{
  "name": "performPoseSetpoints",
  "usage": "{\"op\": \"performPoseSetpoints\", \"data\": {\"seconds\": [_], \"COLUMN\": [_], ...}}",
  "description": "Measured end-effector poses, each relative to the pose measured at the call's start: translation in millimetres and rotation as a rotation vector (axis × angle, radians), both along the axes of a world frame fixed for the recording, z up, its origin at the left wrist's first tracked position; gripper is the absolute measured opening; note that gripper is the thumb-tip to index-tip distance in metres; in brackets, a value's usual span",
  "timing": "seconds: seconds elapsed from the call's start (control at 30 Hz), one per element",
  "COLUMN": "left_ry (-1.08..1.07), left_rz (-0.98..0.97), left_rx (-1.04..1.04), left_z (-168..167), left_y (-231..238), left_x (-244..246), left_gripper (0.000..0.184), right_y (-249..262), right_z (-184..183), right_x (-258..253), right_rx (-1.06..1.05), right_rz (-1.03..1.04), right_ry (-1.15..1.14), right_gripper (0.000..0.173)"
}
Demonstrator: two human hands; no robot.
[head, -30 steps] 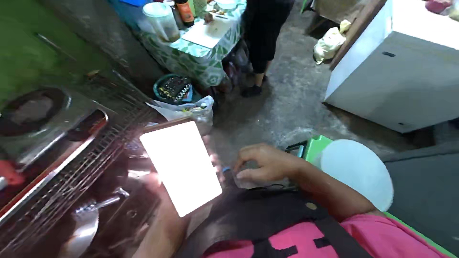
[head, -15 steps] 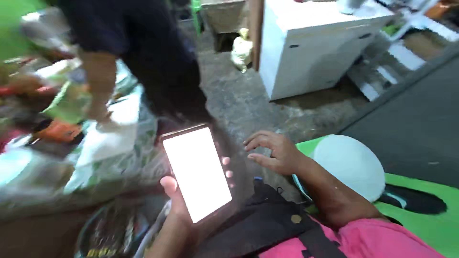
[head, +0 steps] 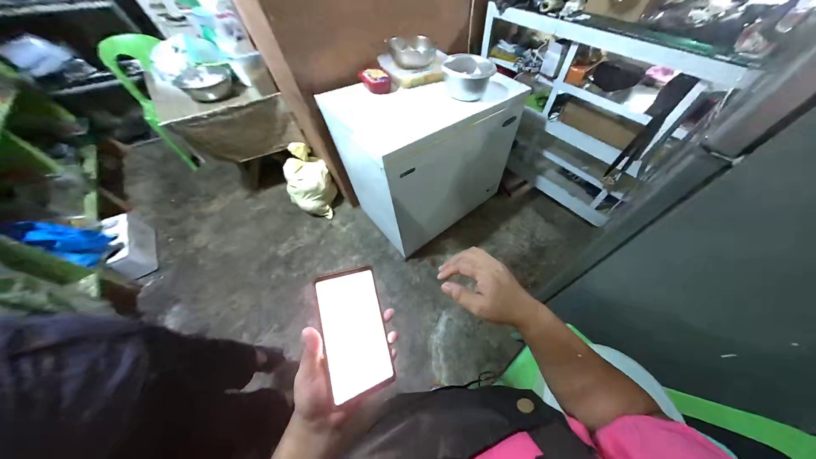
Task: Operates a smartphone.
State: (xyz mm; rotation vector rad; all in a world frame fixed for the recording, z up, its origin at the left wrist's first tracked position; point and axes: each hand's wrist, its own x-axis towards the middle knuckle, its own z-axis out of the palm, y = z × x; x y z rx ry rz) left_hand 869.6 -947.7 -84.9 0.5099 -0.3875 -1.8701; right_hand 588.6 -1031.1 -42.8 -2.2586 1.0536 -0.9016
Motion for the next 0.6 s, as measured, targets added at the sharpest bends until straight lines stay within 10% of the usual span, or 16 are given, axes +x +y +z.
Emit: {"op": "performPoseSetpoints", "data": {"seconds": [0.37, 0.6], "left_ry": [-0.273, -0.283], "left_rz": [-0.27, -0.635], "left_rx": [-0.073, -0.254], "left_z": [-14.4, 14.2], "left_y": [-301.3, -496.6], "left_x": [-45.0, -151.9], "left_gripper": [0.11, 0.111], "right_y": [-206.3, -301.9], "right_z": [-41.3, -46.9], "right_x": [-38.3, -124.2], "right_rx": [0.664, 0.74], "right_rz": [-0.056, -0.458], "right_ry": [0.044, -0.294], "right_gripper": [0.035, 0.032]}}
